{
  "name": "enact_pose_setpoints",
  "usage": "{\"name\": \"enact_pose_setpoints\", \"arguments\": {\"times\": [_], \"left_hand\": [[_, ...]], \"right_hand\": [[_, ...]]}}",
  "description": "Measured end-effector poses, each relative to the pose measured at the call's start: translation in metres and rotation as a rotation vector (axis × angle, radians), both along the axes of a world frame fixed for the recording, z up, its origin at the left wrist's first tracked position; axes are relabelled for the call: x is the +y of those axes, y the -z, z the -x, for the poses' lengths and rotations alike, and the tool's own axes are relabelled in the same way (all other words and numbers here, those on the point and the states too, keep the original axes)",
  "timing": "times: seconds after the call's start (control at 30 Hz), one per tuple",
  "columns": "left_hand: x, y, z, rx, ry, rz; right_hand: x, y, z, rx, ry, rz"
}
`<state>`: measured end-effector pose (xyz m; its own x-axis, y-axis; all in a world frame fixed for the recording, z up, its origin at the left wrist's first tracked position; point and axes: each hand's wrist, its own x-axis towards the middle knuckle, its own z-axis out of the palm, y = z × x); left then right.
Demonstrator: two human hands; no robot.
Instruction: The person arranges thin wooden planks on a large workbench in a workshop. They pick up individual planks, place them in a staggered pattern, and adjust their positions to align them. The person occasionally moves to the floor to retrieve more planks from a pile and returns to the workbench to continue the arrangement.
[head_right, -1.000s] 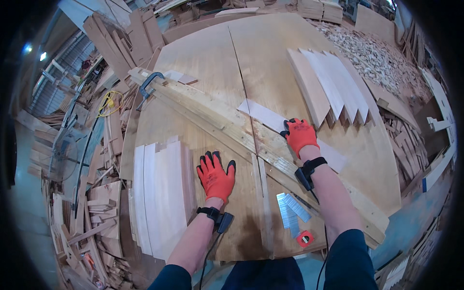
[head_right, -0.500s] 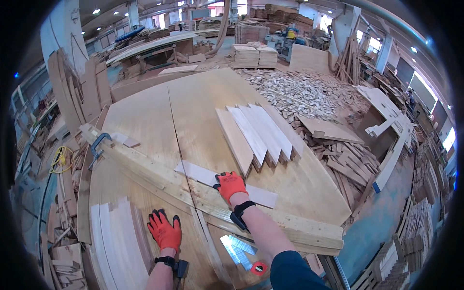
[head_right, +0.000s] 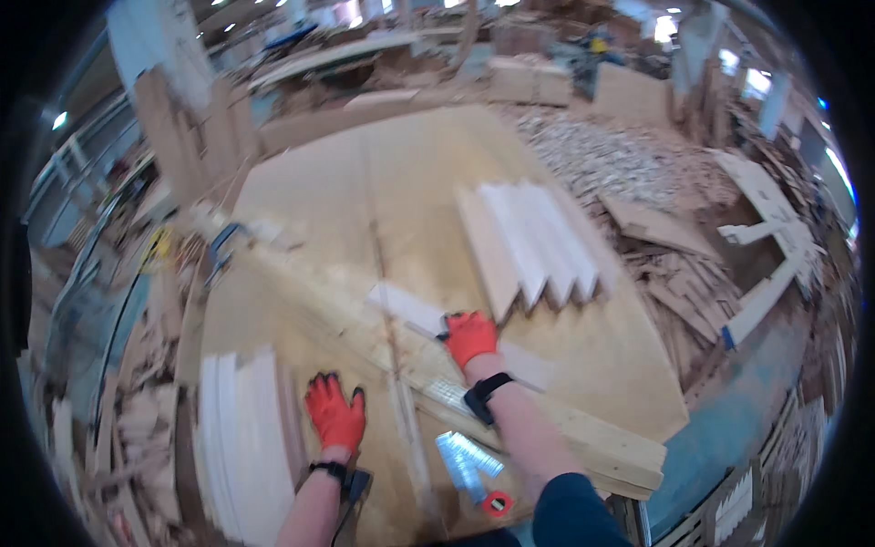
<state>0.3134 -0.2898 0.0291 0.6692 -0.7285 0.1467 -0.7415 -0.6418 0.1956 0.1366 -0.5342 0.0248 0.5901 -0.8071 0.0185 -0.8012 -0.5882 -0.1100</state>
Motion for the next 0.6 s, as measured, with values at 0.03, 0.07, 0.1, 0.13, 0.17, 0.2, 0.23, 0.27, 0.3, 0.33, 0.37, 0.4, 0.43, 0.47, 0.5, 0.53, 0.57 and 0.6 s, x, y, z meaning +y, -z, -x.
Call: {"name": "enact_pose_setpoints", "arguments": {"times": [0.03, 0.07, 0.1, 0.13, 0.17, 0.2, 0.23, 0.27, 0.3, 0.33, 0.37, 0.4, 0.43, 0.47, 0.5, 0.53, 0.57, 0.6], "left_hand": [[-0.005, 0.000, 0.003, 0.003, 0.019, -0.002], [0.004, 0.005, 0.005, -0.024, 0.019, 0.020], [0.004, 0.005, 0.010, -0.054, 0.044, 0.068], [0.011, -0.002, 0.014, -0.058, 0.030, 0.049], [0.014, -0.008, 0.017, -0.055, 0.031, 0.042], [0.021, -0.010, 0.024, -0.053, 0.026, 0.039], [0.030, -0.012, 0.029, -0.043, 0.014, 0.029], [0.039, -0.015, 0.034, -0.034, 0.005, 0.019], [0.040, -0.019, 0.035, -0.018, 0.003, 0.010], [0.040, -0.029, 0.038, -0.005, 0.005, -0.018], [0.043, -0.031, 0.038, -0.005, -0.004, -0.029], [0.043, -0.029, 0.040, -0.005, -0.007, -0.037], [0.044, -0.028, 0.040, -0.005, -0.010, -0.044], [0.045, -0.029, 0.040, -0.005, -0.013, -0.053], [0.044, -0.026, 0.041, -0.002, -0.018, -0.057], [0.044, -0.025, 0.041, -0.001, -0.024, -0.063], [0.041, -0.025, 0.040, 0.000, -0.031, -0.065], [0.038, -0.022, 0.042, 0.009, -0.028, -0.071]], "right_hand": [[0.000, 0.007, 0.013, -0.065, 0.015, 0.052], [0.011, -0.012, 0.018, -0.011, 0.039, -0.050], [0.012, -0.010, 0.033, -0.072, 0.040, -0.023], [0.019, -0.025, 0.040, -0.064, 0.053, -0.075], [0.025, -0.042, 0.045, -0.055, 0.073, -0.107], [0.030, -0.043, 0.050, -0.043, 0.054, -0.095], [0.036, -0.043, 0.053, -0.031, 0.038, -0.083], [0.042, -0.044, 0.056, -0.032, 0.035, -0.108], [0.043, -0.055, 0.056, -0.027, 0.039, -0.131], [0.045, -0.064, 0.056, -0.022, 0.046, -0.155], [0.047, -0.071, 0.054, 0.001, 0.060, -0.183], [0.047, -0.075, 0.053, 0.024, 0.078, -0.208], [0.046, -0.078, 0.050, 0.046, 0.096, -0.232], [0.044, -0.077, 0.047, 0.056, 0.092, -0.232], [0.040, -0.072, 0.044, 0.068, 0.087, -0.227], [0.036, -0.069, 0.040, 0.079, 0.082, -0.223], [0.030, -0.067, 0.038, 0.100, 0.079, -0.225], [0.024, -0.072, 0.040, 0.129, 0.089, -0.229]]}}
